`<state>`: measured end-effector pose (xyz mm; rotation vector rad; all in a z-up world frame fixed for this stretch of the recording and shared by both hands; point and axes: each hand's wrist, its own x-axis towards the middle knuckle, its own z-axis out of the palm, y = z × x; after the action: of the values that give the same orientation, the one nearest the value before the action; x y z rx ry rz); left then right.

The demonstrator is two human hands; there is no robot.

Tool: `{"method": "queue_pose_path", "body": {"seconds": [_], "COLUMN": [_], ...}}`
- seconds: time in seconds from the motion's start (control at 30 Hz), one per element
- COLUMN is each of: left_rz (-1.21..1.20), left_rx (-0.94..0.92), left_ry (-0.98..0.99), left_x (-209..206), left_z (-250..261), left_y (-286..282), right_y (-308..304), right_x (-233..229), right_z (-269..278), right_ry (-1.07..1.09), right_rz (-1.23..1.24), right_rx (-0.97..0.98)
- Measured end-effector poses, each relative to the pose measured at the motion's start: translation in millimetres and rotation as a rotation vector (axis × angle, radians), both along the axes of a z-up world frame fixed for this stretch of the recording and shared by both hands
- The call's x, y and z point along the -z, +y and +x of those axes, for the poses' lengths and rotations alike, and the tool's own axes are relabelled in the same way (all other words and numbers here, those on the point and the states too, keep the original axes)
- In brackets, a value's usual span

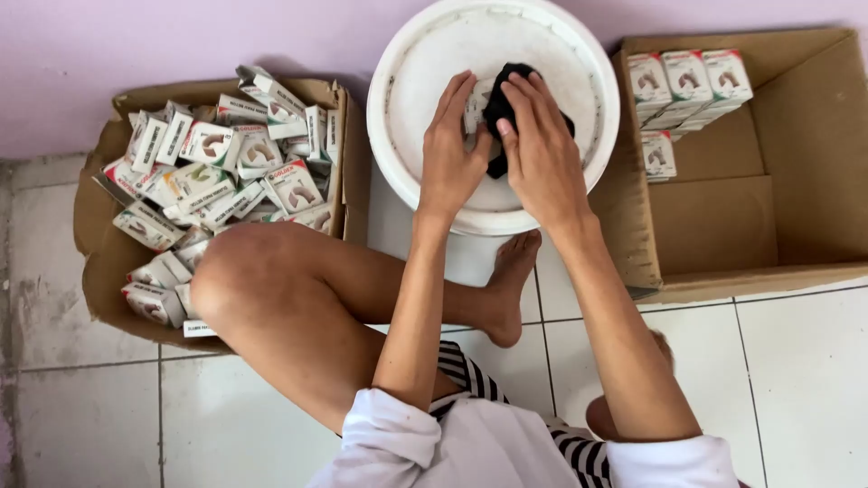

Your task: The person is cleaning small product boxes by wiping them with a cloth and then sorting them into a different cardboard box.

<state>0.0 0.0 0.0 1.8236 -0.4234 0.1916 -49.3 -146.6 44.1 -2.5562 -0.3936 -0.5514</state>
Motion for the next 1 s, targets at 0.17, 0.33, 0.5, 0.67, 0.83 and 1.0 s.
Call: {"method": "queue_pose_path", "body": {"seconds": [0.17,0.33,0.5,0.67,0.83,1.0], "left_rz": [0.014,0.045,0.05,0.035,0.055,0.044], "left_rx": [-0.016,0.002,-0.023,-0.067,-0.131,-0.117], "left_ry": [-0.003,-0.035,-0.045,-0.091,-0.099,-0.027], "left_x": [1.1,8.5,16.6,26.1,28.1,14.0], "left_z": [-1.0,3.3,10.8,22.6,20.6,4.8], "left_y": [-1.5,-0.7,-1.2,-9.5,-11.2,-11.7], "right_y": [-1.2,-2.9,-5.5,-11.4,-9.6,-7.6], "right_x": [3.2,10.9,13.4,14.8,17.3,14.6], "right_z": [-3.2,-2.7,1.4,8.3,7.3,3.0], "right_ry": [-0.005,-0.041,-0.033,0.0,-0.049,-0.029], "right_rz": [0.006,-0.003,0.011,0.02,0.041,0.007], "right_rx": [0.005,0.015,0.003,-0.01,-0.048,0.013]}}
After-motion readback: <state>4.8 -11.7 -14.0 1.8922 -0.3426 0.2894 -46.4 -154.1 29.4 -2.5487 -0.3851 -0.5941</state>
